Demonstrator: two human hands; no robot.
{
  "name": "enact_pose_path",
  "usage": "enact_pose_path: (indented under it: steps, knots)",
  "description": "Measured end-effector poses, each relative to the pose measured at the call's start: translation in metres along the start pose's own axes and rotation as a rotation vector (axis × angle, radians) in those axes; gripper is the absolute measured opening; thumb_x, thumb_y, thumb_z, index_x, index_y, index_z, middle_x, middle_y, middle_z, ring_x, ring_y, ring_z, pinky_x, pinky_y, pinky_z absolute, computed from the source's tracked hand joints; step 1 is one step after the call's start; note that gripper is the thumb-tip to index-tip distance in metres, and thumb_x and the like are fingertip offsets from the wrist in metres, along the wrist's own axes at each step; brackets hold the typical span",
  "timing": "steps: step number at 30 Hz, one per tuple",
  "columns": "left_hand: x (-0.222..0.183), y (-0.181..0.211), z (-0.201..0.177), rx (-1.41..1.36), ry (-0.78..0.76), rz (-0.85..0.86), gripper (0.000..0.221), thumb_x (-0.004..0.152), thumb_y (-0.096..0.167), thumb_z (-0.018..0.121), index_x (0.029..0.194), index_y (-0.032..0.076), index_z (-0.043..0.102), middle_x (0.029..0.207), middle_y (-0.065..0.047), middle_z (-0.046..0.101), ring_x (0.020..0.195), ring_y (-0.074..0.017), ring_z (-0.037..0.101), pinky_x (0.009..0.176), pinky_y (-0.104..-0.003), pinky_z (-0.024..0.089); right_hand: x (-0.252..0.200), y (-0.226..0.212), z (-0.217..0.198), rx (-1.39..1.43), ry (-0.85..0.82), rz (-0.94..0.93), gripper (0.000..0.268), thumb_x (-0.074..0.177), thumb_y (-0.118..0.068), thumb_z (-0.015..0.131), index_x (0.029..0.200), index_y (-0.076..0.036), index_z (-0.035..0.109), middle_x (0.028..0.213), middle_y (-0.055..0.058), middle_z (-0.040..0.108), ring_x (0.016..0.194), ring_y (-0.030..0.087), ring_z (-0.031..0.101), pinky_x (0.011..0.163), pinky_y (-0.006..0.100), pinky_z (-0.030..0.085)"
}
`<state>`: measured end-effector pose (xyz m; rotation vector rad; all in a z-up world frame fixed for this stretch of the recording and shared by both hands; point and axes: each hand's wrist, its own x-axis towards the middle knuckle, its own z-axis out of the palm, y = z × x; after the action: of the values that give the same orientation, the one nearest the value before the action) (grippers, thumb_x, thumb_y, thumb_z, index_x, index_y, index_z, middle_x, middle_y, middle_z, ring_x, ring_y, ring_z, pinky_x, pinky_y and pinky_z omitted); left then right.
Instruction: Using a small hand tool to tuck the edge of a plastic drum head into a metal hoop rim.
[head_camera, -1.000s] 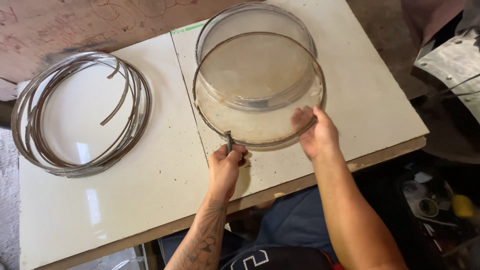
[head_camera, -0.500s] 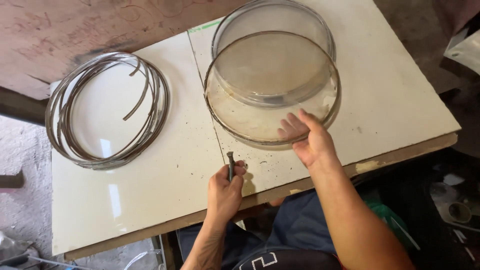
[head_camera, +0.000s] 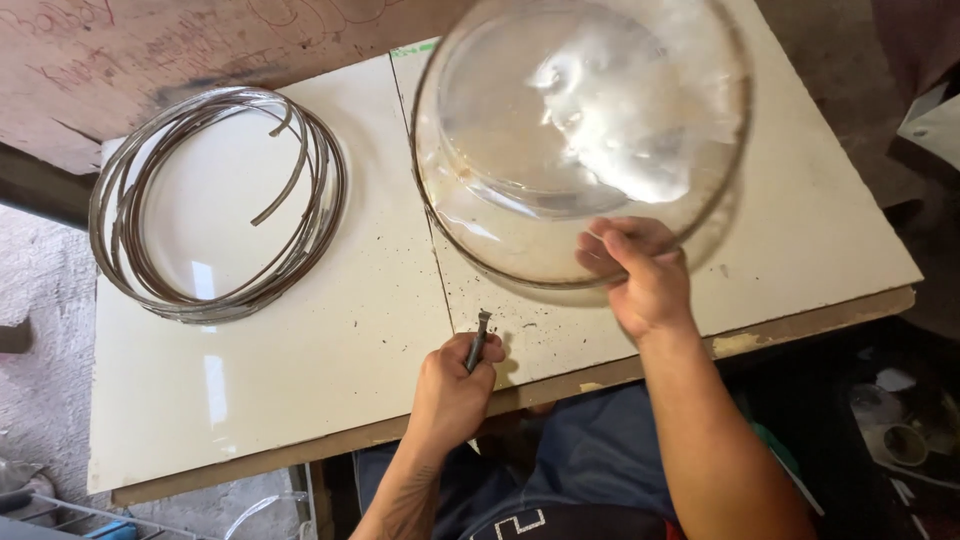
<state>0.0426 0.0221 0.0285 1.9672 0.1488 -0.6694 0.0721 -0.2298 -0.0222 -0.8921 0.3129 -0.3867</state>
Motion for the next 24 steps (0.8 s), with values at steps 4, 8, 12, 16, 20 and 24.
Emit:
enact_pose_path:
  steps: [4, 8, 12, 16, 20, 24]
  knots:
    - [-0.005, 0.007, 0.01, 0.009, -0.022, 0.079, 0.032, 0.077, 0.01, 0.048, 0.094, 0.011, 0.075, 0.118, 0.003, 0.076, 0.111, -0.0179, 0.072, 0.093, -0.03, 0.056, -0.015, -0.026, -0.02, 0.006, -0.135, -0.074, 0.022, 0.091, 0.001, 0.075, 0.108, -0.014, 0.075, 0.103, 0.016, 0.078, 0.088, 0.033, 0.078, 0.08, 0.048, 0.069]
    - [-0.009, 0.024, 0.021, -0.049, -0.076, 0.072, 0.044, 0.077, 0.007, 0.044, 0.112, 0.007, 0.07, 0.125, 0.003, 0.072, 0.116, -0.0172, 0.07, 0.095, -0.028, 0.059, -0.028, -0.048, -0.028, -0.058, -0.21, -0.169, 0.028, 0.093, 0.007, 0.069, 0.11, -0.015, 0.075, 0.104, 0.016, 0.077, 0.089, 0.036, 0.078, 0.077, 0.051, 0.07]
    - [-0.011, 0.025, 0.029, 0.009, -0.043, 0.235, 0.043, 0.075, 0.005, 0.048, 0.107, 0.001, 0.076, 0.14, -0.017, 0.065, 0.125, -0.0453, 0.061, 0.102, -0.053, 0.051, -0.018, -0.043, -0.064, -0.019, -0.291, -0.251, 0.034, 0.091, 0.013, 0.063, 0.116, -0.01, 0.067, 0.113, 0.027, 0.073, 0.098, 0.048, 0.074, 0.084, 0.07, 0.062]
    - [-0.009, 0.017, 0.033, -0.015, -0.049, 0.21, 0.043, 0.075, 0.006, 0.048, 0.108, 0.003, 0.076, 0.14, -0.016, 0.065, 0.125, -0.0436, 0.061, 0.102, -0.052, 0.051, -0.018, -0.049, -0.071, -0.041, -0.326, -0.281, 0.033, 0.092, 0.014, 0.062, 0.115, -0.009, 0.067, 0.113, 0.027, 0.073, 0.099, 0.049, 0.074, 0.084, 0.073, 0.061]
    - [-0.003, 0.015, 0.035, -0.024, -0.094, 0.161, 0.044, 0.075, 0.007, 0.049, 0.109, 0.006, 0.077, 0.14, -0.013, 0.066, 0.126, -0.0399, 0.063, 0.102, -0.049, 0.051, -0.016, -0.052, -0.073, -0.012, -0.363, -0.279, 0.034, 0.091, 0.015, 0.061, 0.115, -0.008, 0.068, 0.113, 0.029, 0.073, 0.1, 0.052, 0.073, 0.083, 0.075, 0.06]
    - [-0.015, 0.031, 0.031, -0.04, -0.104, 0.117, 0.046, 0.074, 0.009, 0.048, 0.108, 0.008, 0.079, 0.135, -0.011, 0.07, 0.115, -0.0331, 0.071, 0.101, -0.046, 0.053, -0.011, -0.051, -0.071, 0.018, -0.4, -0.265, 0.033, 0.09, 0.016, 0.061, 0.112, -0.007, 0.069, 0.113, 0.031, 0.073, 0.1, 0.052, 0.072, 0.083, 0.075, 0.059]
